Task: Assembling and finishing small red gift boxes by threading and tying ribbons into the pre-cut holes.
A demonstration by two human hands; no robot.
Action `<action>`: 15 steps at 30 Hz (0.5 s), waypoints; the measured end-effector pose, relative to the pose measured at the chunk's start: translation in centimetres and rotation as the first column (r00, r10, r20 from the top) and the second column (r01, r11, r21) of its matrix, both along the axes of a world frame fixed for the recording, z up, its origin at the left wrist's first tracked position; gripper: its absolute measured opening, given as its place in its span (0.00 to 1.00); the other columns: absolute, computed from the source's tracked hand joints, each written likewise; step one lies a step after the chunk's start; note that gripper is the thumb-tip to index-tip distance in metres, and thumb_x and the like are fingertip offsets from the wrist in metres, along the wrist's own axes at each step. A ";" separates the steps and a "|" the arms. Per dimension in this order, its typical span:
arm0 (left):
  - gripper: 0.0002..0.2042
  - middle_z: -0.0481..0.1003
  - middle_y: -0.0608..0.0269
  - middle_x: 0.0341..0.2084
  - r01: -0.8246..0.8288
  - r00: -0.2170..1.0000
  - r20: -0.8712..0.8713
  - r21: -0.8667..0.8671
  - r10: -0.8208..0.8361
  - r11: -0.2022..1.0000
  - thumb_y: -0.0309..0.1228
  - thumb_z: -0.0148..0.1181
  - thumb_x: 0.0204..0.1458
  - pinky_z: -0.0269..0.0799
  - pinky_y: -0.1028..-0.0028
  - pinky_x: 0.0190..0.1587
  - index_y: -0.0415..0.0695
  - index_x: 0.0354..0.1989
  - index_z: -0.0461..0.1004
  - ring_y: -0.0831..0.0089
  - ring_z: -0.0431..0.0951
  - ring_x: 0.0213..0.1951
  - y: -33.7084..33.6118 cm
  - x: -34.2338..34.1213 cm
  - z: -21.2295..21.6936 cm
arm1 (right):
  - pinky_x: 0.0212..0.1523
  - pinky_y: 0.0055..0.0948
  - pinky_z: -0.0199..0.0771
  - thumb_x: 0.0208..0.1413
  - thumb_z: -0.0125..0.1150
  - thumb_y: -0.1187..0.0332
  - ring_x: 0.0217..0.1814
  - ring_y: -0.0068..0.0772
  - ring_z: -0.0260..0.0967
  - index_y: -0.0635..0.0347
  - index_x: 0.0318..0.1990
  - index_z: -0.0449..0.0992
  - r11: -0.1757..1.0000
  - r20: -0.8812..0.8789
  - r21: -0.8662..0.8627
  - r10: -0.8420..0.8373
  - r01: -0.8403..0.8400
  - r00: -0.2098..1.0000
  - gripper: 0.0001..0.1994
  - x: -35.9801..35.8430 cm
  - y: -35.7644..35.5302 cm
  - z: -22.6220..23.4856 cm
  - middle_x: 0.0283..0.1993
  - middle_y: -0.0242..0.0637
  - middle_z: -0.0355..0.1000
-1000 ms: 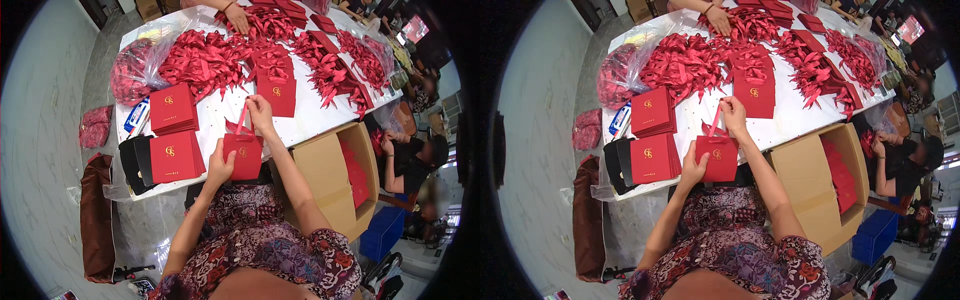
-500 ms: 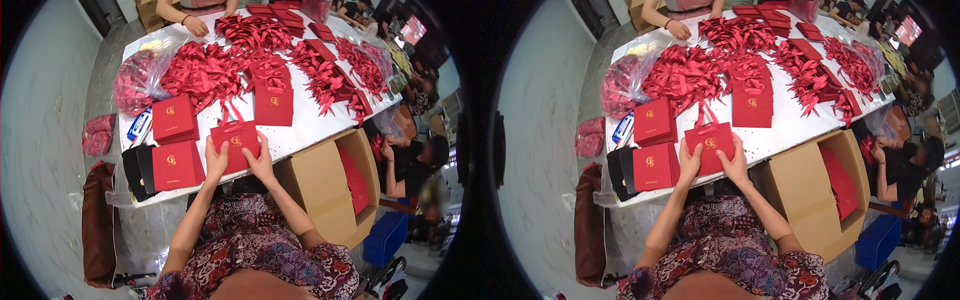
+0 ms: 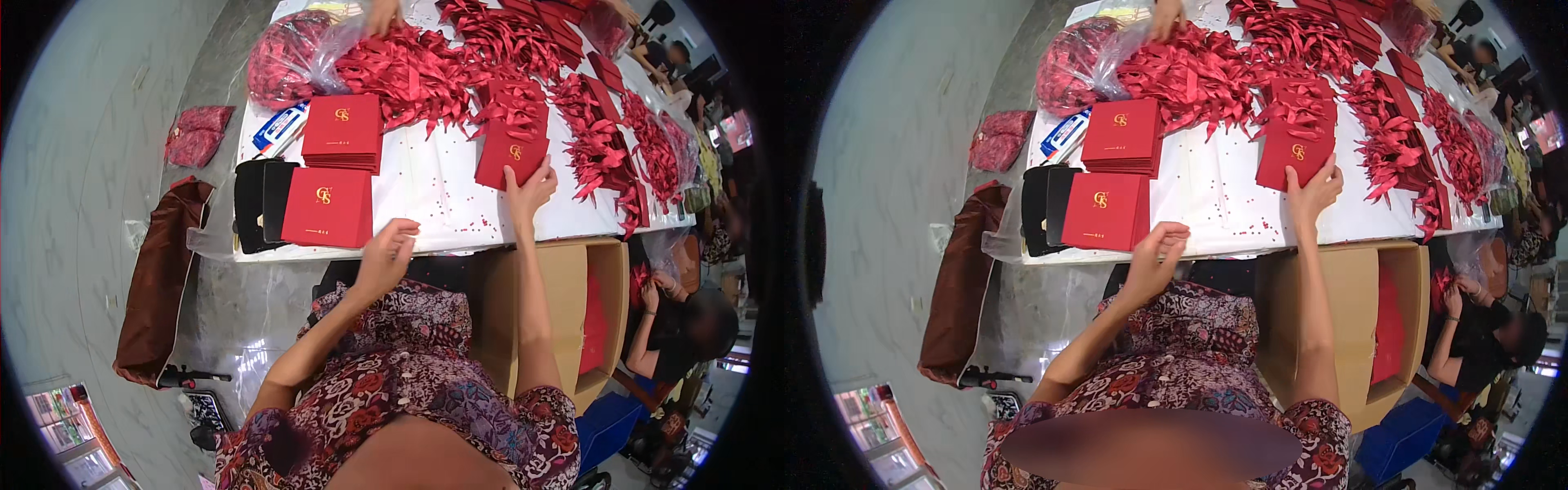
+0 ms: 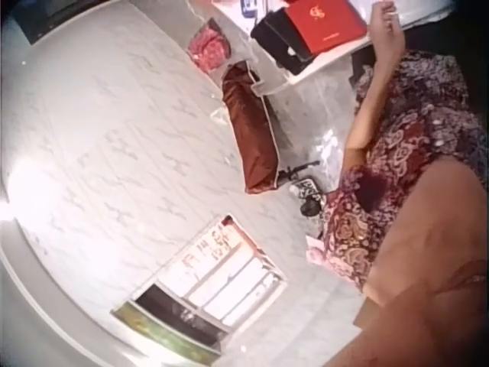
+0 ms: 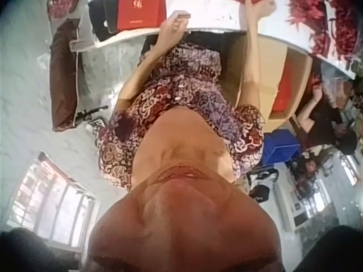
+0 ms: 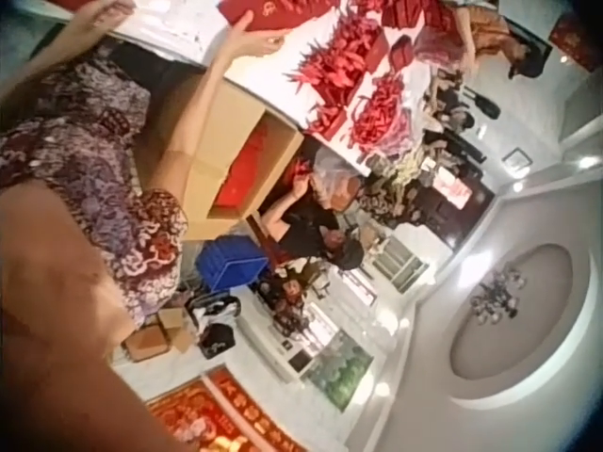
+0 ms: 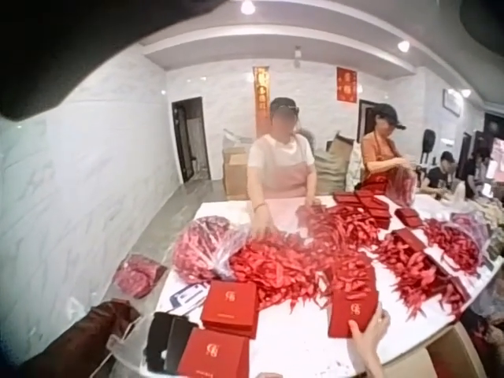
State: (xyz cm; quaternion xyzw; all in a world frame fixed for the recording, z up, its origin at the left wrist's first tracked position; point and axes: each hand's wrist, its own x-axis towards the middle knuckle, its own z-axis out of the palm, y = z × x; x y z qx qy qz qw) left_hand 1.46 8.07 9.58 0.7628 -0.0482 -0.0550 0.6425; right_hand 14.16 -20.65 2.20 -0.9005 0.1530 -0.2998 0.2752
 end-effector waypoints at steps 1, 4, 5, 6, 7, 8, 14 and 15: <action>0.10 0.79 0.56 0.40 -0.050 0.996 0.077 0.071 0.045 0.996 0.21 0.54 0.58 0.75 0.77 0.38 0.37 0.48 0.72 0.74 0.79 0.38 1.0 0.0 0.3 | 0.64 0.54 0.52 0.51 0.69 0.53 0.66 0.60 0.49 0.60 0.71 0.53 0.993 -0.023 -0.107 -0.042 0.040 0.999 0.44 0.2 0.4 -0.6 0.65 0.59 0.52; 0.09 0.78 0.58 0.37 -0.163 0.978 0.143 0.092 0.149 0.982 0.20 0.55 0.57 0.74 0.78 0.36 0.37 0.45 0.74 0.74 0.79 0.35 2.9 0.6 1.1 | 0.64 0.57 0.50 0.53 0.65 0.50 0.66 0.61 0.50 0.56 0.72 0.53 0.972 0.025 -0.235 0.001 0.005 1.000 0.42 0.3 2.0 -1.6 0.65 0.59 0.53; 0.08 0.78 0.58 0.36 -0.197 0.966 0.190 0.090 0.177 0.976 0.20 0.55 0.57 0.73 0.78 0.35 0.37 0.45 0.74 0.75 0.78 0.34 3.6 0.8 1.1 | 0.65 0.57 0.48 0.53 0.64 0.49 0.67 0.62 0.49 0.56 0.71 0.53 0.968 0.006 -0.250 0.029 -0.026 1.000 0.42 0.3 3.1 -1.8 0.66 0.59 0.52; 0.08 0.78 0.59 0.35 -0.230 0.950 0.238 0.087 0.205 0.969 0.19 0.55 0.57 0.73 0.78 0.35 0.37 0.44 0.75 0.75 0.78 0.33 4.3 1.1 1.2 | 0.66 0.57 0.47 0.54 0.64 0.48 0.68 0.63 0.47 0.56 0.71 0.53 0.963 -0.014 -0.265 0.056 -0.057 0.998 0.43 0.3 4.2 -2.0 0.66 0.60 0.51; 0.08 0.78 0.59 0.35 -0.226 0.950 0.238 0.085 0.200 0.971 0.19 0.55 0.57 0.73 0.78 0.35 0.37 0.44 0.75 0.75 0.78 0.33 5.0 1.3 1.2 | 0.68 0.58 0.43 0.54 0.63 0.48 0.71 0.65 0.43 0.56 0.72 0.52 0.963 -0.061 -0.251 0.090 -0.103 0.994 0.42 0.0 5.1 -1.6 0.68 0.61 0.48; 0.07 0.77 0.58 0.35 -0.270 0.942 0.247 0.164 0.226 0.949 0.19 0.55 0.57 0.73 0.77 0.35 0.38 0.43 0.75 0.74 0.77 0.33 5.7 1.4 1.3 | 0.68 0.58 0.43 0.54 0.63 0.48 0.71 0.65 0.43 0.56 0.72 0.52 0.963 -0.061 -0.252 0.086 -0.098 0.994 0.42 0.2 5.1 -1.5 0.68 0.61 0.48; 0.09 0.77 0.56 0.36 -0.382 0.894 0.393 0.418 0.215 0.824 0.18 0.58 0.52 0.72 0.70 0.43 0.40 0.41 0.77 0.61 0.76 0.40 7.2 1.4 1.5 | 0.70 0.64 0.36 0.51 0.63 0.54 0.74 0.68 0.37 0.57 0.71 0.52 0.964 -0.055 -0.218 0.141 -0.150 0.988 0.42 2.2 2.3 -1.5 0.70 0.63 0.47; 0.09 0.77 0.55 0.37 -0.402 0.874 0.444 0.438 0.196 0.804 0.19 0.59 0.51 0.71 0.68 0.46 0.41 0.41 0.77 0.59 0.75 0.42 7.3 1.5 1.2 | 0.71 0.64 0.35 0.51 0.62 0.56 0.75 0.67 0.37 0.57 0.71 0.53 0.966 -0.048 -0.207 0.147 -0.154 0.988 0.41 2.5 1.8 -1.7 0.70 0.63 0.46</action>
